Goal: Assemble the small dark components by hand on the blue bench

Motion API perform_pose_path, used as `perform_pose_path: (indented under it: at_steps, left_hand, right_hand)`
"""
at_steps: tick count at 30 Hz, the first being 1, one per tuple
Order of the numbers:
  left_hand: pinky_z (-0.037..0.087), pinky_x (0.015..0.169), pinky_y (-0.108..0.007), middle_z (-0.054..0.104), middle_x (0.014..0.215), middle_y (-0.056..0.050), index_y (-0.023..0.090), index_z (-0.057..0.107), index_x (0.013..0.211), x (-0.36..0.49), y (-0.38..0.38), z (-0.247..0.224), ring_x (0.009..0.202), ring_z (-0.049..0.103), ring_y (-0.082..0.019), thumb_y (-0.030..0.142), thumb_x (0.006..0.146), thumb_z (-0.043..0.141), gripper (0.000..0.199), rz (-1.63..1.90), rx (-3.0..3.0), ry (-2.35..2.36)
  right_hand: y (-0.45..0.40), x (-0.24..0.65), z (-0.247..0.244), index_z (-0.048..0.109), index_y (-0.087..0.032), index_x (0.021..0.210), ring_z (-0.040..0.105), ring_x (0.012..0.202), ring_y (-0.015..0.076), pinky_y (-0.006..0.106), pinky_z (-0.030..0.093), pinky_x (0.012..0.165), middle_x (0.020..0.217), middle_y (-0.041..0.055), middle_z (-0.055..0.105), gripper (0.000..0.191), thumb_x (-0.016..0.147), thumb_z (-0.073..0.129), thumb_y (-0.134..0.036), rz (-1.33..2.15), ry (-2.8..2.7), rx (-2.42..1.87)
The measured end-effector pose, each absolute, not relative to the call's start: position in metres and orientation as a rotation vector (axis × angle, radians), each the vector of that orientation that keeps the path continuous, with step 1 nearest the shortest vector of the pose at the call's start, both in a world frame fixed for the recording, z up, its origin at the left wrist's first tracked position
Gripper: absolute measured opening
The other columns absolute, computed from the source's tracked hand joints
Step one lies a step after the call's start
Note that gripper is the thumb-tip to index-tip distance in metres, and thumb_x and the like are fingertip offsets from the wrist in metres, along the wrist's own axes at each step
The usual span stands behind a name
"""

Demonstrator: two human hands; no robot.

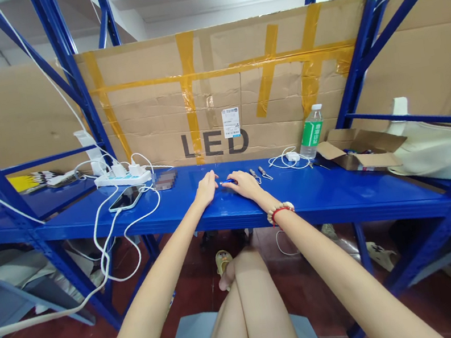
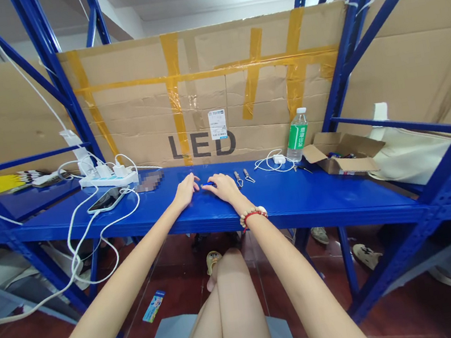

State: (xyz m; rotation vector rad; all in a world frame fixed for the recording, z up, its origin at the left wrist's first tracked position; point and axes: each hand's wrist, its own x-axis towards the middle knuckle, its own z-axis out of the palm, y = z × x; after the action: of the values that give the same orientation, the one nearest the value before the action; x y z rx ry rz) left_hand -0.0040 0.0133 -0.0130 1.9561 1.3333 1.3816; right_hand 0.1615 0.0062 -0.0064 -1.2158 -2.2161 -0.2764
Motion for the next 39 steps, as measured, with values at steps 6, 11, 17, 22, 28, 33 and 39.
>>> perform_pose_path:
  at_steps: [6,11,17,22,28,33,39]
  left_hand:
    - [0.041,0.069,-0.027,0.059,0.06,-0.001,0.019,0.059,0.081,-0.0034,0.0138,-0.0136,0.066,0.055,-0.015,0.044,0.092,0.022,0.046,1.387,1.947,1.328]
    - [0.04,0.068,-0.027,0.058,0.06,-0.001,0.019,0.058,0.08,-0.0029,0.0132,-0.0134,0.064,0.055,-0.015,0.045,0.091,0.023,0.045,1.385,1.934,1.327]
    - [0.04,0.068,-0.027,0.059,0.061,-0.001,0.019,0.058,0.079,-0.0029,0.0126,-0.0128,0.065,0.054,-0.016,0.047,0.09,0.023,0.046,1.382,1.921,1.324]
    - [0.04,0.068,-0.026,0.058,0.061,-0.001,0.019,0.058,0.078,-0.0028,0.012,-0.0125,0.065,0.054,-0.015,0.046,0.09,0.023,0.046,1.384,1.918,1.322]
    - [0.04,0.068,-0.027,0.059,0.061,-0.001,0.019,0.059,0.078,-0.003,0.011,-0.0122,0.065,0.054,-0.016,0.047,0.09,0.024,0.046,1.381,1.922,1.32]
    - [0.041,0.067,-0.027,0.059,0.061,-0.001,0.019,0.06,0.079,-0.0034,0.0134,-0.0137,0.065,0.054,-0.016,0.047,0.09,0.023,0.048,1.382,1.924,1.323]
    - [0.042,0.066,-0.026,0.06,0.061,-0.001,0.019,0.06,0.078,-0.0043,0.0157,-0.0149,0.064,0.055,-0.015,0.045,0.091,0.022,0.048,1.38,1.945,1.331]
  right_hand:
    - [0.0072,0.162,-0.0067,0.065,-0.019,0.088,0.051,0.078,0.016,0.025,0.034,0.067,0.077,0.0042,0.06,0.036,0.086,0.046,-0.05,-0.275,-2.223,-1.219]
    - [0.0081,0.1625,-0.0073,0.065,-0.019,0.087,0.052,0.078,0.0158,0.024,0.034,0.067,0.077,0.0038,0.06,0.034,0.086,0.048,-0.049,-0.267,-2.224,-1.214]
    - [0.0076,0.1622,-0.0068,0.064,-0.019,0.086,0.052,0.078,0.0154,0.024,0.034,0.067,0.078,0.0037,0.06,0.034,0.087,0.047,-0.049,-0.256,-2.212,-1.209]
    - [0.0068,0.162,-0.0065,0.063,-0.019,0.084,0.051,0.077,0.0151,0.024,0.034,0.066,0.077,0.0032,0.059,0.035,0.087,0.046,-0.049,-0.252,-2.205,-1.205]
    - [0.0064,0.1621,-0.0066,0.062,-0.019,0.082,0.051,0.075,0.0144,0.024,0.034,0.066,0.077,0.0029,0.059,0.036,0.088,0.044,-0.049,-0.248,-2.195,-1.191]
    - [0.0051,0.1623,-0.0062,0.061,-0.019,0.084,0.051,0.075,0.0142,0.023,0.034,0.066,0.077,0.0023,0.058,0.033,0.088,0.045,-0.047,-0.245,-2.184,-1.177]
    - [0.0049,0.1619,-0.0065,0.061,-0.019,0.086,0.053,0.079,0.0143,0.023,0.035,0.068,0.081,0.003,0.059,0.03,0.09,0.044,-0.044,-0.243,-2.176,-1.178]
